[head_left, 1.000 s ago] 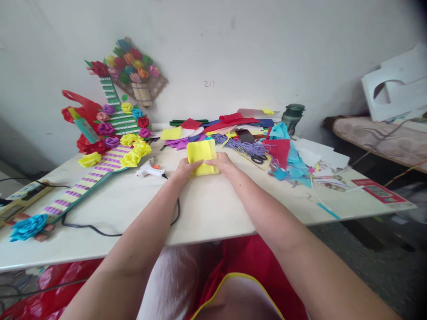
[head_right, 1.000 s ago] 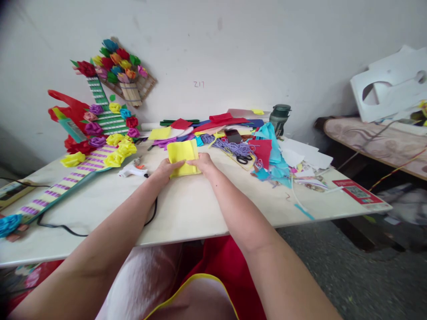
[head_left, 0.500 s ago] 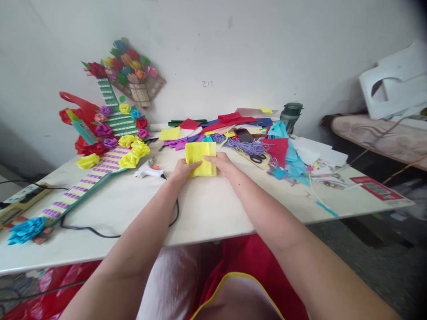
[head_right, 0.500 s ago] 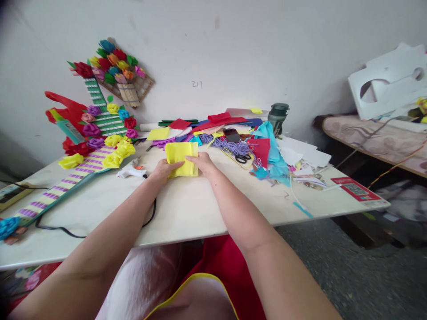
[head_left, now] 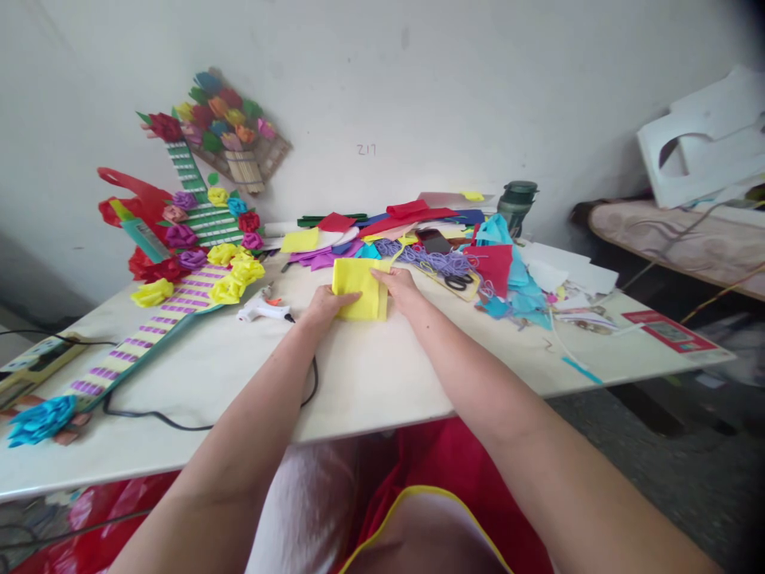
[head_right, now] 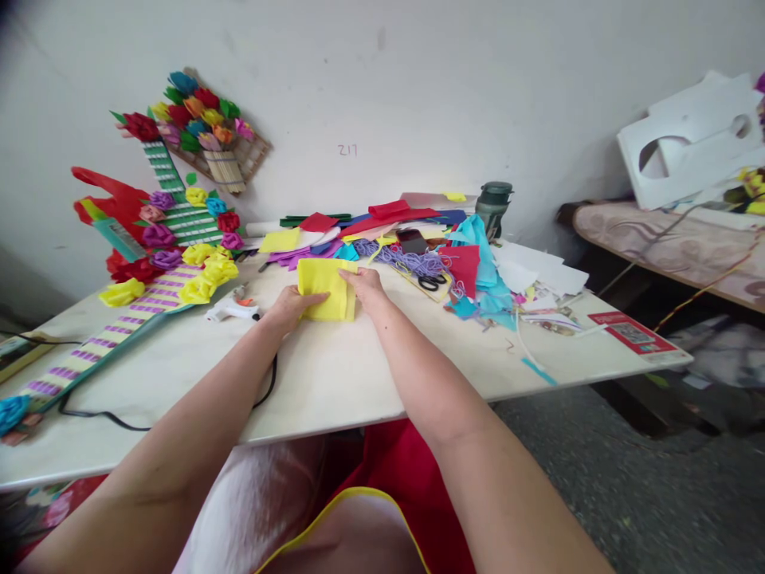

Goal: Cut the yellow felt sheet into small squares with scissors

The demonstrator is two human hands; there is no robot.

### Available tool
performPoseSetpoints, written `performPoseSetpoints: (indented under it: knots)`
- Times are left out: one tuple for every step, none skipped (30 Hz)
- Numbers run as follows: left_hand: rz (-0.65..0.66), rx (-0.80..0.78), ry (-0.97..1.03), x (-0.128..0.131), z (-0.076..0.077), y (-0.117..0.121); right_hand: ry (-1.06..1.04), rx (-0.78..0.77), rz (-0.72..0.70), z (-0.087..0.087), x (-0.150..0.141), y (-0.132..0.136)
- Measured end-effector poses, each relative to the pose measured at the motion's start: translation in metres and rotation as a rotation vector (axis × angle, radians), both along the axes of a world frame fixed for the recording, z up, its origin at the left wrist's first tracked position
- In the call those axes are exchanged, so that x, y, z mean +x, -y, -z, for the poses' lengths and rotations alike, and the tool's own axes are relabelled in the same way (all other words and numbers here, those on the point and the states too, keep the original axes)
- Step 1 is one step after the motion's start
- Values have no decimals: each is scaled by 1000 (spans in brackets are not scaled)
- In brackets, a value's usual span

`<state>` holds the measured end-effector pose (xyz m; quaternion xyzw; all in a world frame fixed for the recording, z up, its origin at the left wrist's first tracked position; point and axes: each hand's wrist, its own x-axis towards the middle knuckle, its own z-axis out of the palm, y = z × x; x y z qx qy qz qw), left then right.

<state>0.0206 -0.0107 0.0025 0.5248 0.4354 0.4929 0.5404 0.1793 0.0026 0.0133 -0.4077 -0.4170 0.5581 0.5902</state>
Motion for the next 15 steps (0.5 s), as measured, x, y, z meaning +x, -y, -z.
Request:
performPoseSetpoints:
  knots:
    - [1, -1, -6, 0, 0, 0, -10, 5, 0, 0, 0, 0]
    - [5, -5, -11, 0, -1, 1, -19, 8, -1, 0, 0, 0]
    - [6, -10, -18, 0, -2, 1, -25, 10, -3, 0, 0, 1]
    - [0, -17, -27, 1, -3, 2, -30, 12, -6, 0, 0, 1]
    - [-9, -22, -34, 1, -4, 2, -36, 15, -9, -1, 0, 1]
    - [-19, -27, -37, 1, -4, 2, -42, 17, -12, -1, 0, 1]
    - [-27, -29, -37, 1, -4, 2, -52, 17, -16, -1, 0, 0]
    - [-28, -31, -36, 1, -5, 2, -64, 12, -19, -1, 0, 0]
    - [-25, -33, -33, 1, -4, 2, -79, 3, -17, -1, 0, -1]
    - [-17, -34, -31, 1, -4, 2, -96, -11, -12, 0, 0, -2]
    - [-9, -37, -31, 1, -3, 1, -112, -26, 0, 0, 0, -3]
    - [-6, -43, -36, 1, -2, 0, -124, -41, 14, 0, 1, -5]
    - [-7, -50, -44, 1, -1, 0, -130, -53, 30, 0, 2, -6]
    - [-12, -59, -52, 0, 0, -1, -128, -58, 44, 0, 4, -8]
    - [-21, -69, -60, 0, 0, -1, -115, -56, 55, -1, 7, -10]
